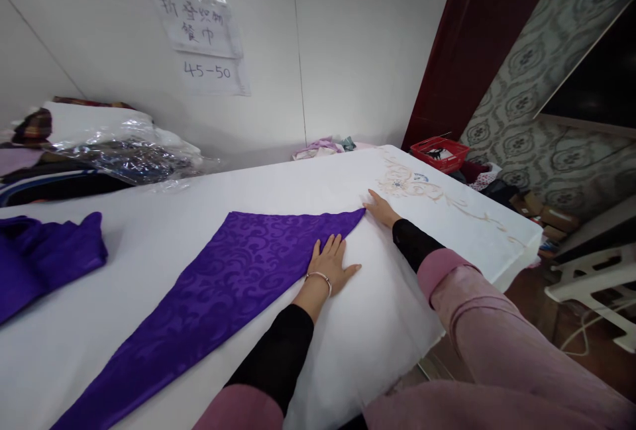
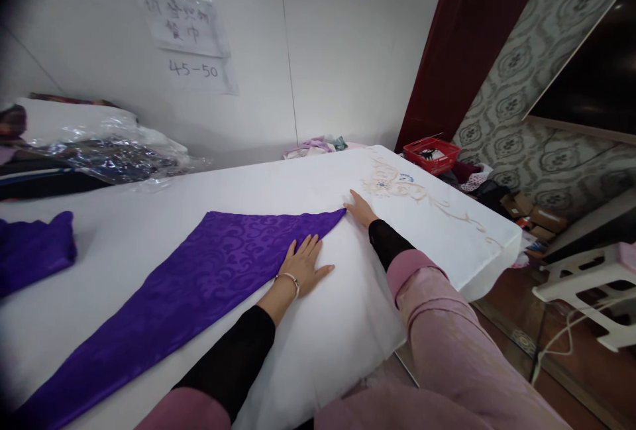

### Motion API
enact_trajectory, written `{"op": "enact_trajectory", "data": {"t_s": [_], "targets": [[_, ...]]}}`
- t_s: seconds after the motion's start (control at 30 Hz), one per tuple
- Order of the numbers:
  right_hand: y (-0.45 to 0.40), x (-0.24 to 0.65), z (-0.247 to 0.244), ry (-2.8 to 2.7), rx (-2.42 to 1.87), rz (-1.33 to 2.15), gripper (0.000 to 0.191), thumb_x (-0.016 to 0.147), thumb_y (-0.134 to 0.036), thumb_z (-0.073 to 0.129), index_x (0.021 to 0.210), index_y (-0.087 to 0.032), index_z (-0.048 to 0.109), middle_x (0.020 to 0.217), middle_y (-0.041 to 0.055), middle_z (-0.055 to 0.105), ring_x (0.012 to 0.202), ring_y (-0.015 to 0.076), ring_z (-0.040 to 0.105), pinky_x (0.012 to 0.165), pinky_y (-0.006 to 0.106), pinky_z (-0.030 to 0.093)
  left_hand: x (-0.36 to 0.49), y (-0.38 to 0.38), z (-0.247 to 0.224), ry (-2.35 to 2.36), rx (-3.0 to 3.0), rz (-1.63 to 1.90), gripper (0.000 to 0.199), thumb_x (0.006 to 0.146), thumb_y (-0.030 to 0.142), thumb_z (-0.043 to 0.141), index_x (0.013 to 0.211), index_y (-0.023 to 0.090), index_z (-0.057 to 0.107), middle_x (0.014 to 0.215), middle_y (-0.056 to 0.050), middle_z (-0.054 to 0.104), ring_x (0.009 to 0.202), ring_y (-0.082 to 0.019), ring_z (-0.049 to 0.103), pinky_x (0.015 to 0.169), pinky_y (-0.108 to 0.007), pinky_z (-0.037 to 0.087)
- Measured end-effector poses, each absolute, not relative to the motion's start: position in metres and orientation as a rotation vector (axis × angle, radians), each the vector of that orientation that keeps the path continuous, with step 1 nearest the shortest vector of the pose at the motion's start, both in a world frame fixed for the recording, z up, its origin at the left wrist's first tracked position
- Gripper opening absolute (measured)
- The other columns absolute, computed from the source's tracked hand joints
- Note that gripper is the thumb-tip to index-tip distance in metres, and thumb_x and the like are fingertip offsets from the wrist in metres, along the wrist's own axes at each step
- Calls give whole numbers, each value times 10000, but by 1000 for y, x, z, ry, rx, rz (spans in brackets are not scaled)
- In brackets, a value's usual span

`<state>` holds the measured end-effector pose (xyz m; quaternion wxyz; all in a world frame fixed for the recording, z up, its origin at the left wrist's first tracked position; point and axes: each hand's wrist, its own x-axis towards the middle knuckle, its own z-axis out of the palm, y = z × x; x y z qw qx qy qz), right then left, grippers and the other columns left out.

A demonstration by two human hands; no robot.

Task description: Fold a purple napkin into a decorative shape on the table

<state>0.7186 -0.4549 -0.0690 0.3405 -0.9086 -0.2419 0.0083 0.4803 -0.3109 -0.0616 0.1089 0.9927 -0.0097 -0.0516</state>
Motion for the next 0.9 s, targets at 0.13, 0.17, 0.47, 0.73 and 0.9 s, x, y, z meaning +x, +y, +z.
{"op": "enact_trajectory", "data": {"t_s": [0.13, 0.17, 0.47, 0.73, 0.9], "targets": [[-442, 676, -61, -871, -2420, -129, 709, 831, -474, 520, 1431, -169, 297, 1509, 118, 226, 1405, 280, 107, 1114, 498, 127, 482, -311, -66, -29, 2918, -126, 849, 817, 701, 99, 1450, 147, 210, 1537, -65, 134, 1418, -238, 52, 1135, -513, 27], [-438, 660, -60, -1020, -2411, -132, 699, 833, -487, 520, 1429, -190, 305, 1512, 103, 220, 1407, 277, 89, 1115, 510, 86, 482, -311, -67, -25, 2917, -121, 851, 816, 701, 95, 1450, 145, 212, 1535, -66, 142, 1418, -237, 52, 1135, -514, 23], [-425, 609, -62, -1560, -2229, 308, 660, 894, -571, 353, 1443, -211, 284, 1500, 62, 260, 1391, 240, 191, 1140, 438, 96, 484, -311, -65, -13, 2914, -148, 868, 803, 715, 115, 1449, 145, 220, 1533, -64, 155, 1419, -237, 34, 1141, -497, 0], [-425, 655, -67, -1396, -2452, 160, 642, 878, -594, 368, 1409, -235, 359, 1506, 55, 241, 1395, 263, 166, 1128, 455, 79, 481, -312, -65, -22, 2925, -121, 847, 821, 689, 96, 1448, 133, 215, 1534, -66, 151, 1417, -243, 67, 1138, -512, 31], [-425, 678, -68, -1235, -2583, 164, 626, 868, -592, 380, 1404, -269, 361, 1513, 54, 230, 1397, 285, 145, 1110, 518, 75, 480, -312, -62, -19, 2920, -140, 836, 826, 683, 107, 1447, 135, 216, 1536, -65, 142, 1418, -237, 60, 1139, -505, 23]]}}
